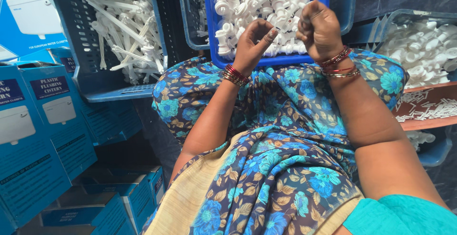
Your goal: The person sits on the floor and assembles white plastic plumbing components by hand. They pick up parts from a blue tray, fit them together, and place the assembled units into a larger blue crate.
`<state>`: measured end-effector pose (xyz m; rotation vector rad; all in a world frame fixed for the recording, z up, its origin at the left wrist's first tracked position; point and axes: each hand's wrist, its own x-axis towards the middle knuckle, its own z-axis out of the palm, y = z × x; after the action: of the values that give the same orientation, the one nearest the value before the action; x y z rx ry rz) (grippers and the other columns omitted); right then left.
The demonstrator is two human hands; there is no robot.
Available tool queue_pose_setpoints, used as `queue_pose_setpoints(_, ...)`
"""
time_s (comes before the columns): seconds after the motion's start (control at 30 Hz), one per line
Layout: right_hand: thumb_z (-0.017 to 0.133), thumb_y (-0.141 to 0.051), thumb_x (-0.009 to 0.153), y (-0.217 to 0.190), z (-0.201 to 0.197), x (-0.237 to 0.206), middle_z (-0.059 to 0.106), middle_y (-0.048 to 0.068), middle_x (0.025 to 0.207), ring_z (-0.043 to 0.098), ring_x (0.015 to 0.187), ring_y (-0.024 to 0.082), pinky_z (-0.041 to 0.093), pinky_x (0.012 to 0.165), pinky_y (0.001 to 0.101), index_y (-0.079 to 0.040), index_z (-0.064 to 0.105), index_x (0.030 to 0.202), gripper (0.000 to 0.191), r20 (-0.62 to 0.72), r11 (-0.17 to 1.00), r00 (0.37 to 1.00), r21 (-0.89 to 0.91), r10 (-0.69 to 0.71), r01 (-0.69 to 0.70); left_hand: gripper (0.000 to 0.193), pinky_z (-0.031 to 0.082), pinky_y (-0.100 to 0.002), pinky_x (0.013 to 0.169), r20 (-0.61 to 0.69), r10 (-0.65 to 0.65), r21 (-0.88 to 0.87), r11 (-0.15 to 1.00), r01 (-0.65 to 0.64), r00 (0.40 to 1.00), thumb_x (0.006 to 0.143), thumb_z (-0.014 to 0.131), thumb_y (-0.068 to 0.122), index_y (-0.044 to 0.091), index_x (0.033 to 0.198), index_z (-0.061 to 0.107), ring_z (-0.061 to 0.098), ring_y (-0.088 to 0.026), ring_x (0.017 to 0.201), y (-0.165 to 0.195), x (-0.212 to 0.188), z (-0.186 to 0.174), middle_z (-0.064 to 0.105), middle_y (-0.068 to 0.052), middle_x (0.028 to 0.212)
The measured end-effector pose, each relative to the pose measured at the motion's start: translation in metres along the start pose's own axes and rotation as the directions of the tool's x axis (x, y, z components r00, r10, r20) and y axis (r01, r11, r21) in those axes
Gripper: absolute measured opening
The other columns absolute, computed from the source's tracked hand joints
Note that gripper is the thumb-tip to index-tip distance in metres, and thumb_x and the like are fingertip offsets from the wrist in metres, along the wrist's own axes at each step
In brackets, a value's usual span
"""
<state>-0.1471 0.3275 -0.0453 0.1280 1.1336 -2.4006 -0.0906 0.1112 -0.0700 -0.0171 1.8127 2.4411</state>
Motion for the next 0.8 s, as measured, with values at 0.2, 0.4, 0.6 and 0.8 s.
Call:
queue_pose_setpoints(0.2,0.076,-0.023,0.096,0.012,0.018,-0.005,0.066,0.0,0.087,0.06,0.07,0.009,0.043,0.058,0.0209,-0.015,0.058,0.091,0.02,-0.029,0.951,0.989,-0.271,0.147,-0.149,0.028,0.053,-0.023,0.077,-0.08,0.099,0.223,0.971,-0.079,0.992,0.095,0.078,0.027,0.005,0.107,0.066,0.065,-0.005,0.085,0.002,-0.001,0.002,0.067,0.002,0.094)
queue_pose_setpoints(0.4,0.077,-0.013,0.1,0.011,0.033,-0.008,0.068,0.001,0.096,0.059,0.079,0.007,0.047,0.069,0.0219,-0.003,0.071,0.114,0.018,0.121,0.953,0.992,-0.302,0.039,-0.001,0.029,0.056,-0.024,0.073,-0.178,0.142,0.308,0.948,-0.082,0.974,0.093,0.08,0.027,0.005,0.106,0.068,0.069,-0.007,0.081,0.005,0.001,0.0,0.071,0.0,0.092)
queue_pose_setpoints(0.6,0.077,-0.01,0.1,0.009,0.032,-0.008,0.065,0.0,0.093,0.05,0.075,0.006,0.039,0.067,0.0227,-0.002,0.073,0.112,0.015,0.102,0.85,0.994,-0.52,-0.032,0.08,0.028,0.056,-0.026,0.07,-0.181,0.2,0.419,0.901,-0.108,0.963,0.091,0.081,0.027,0.005,0.103,0.067,0.07,-0.009,0.078,0.007,0.001,0.0,0.07,-0.001,0.094)
queue_pose_setpoints(0.8,0.076,-0.016,0.099,0.008,0.025,-0.007,0.059,0.004,0.098,0.058,0.089,0.012,0.046,0.078,0.0281,-0.001,0.071,0.104,0.016,0.257,0.442,0.949,-0.841,-0.182,0.313,0.029,0.056,-0.027,0.072,-0.12,0.272,0.539,0.826,-0.167,0.955,0.091,0.081,0.026,0.006,0.105,0.066,0.071,-0.012,0.078,0.012,0.0,0.001,0.068,-0.002,0.096)
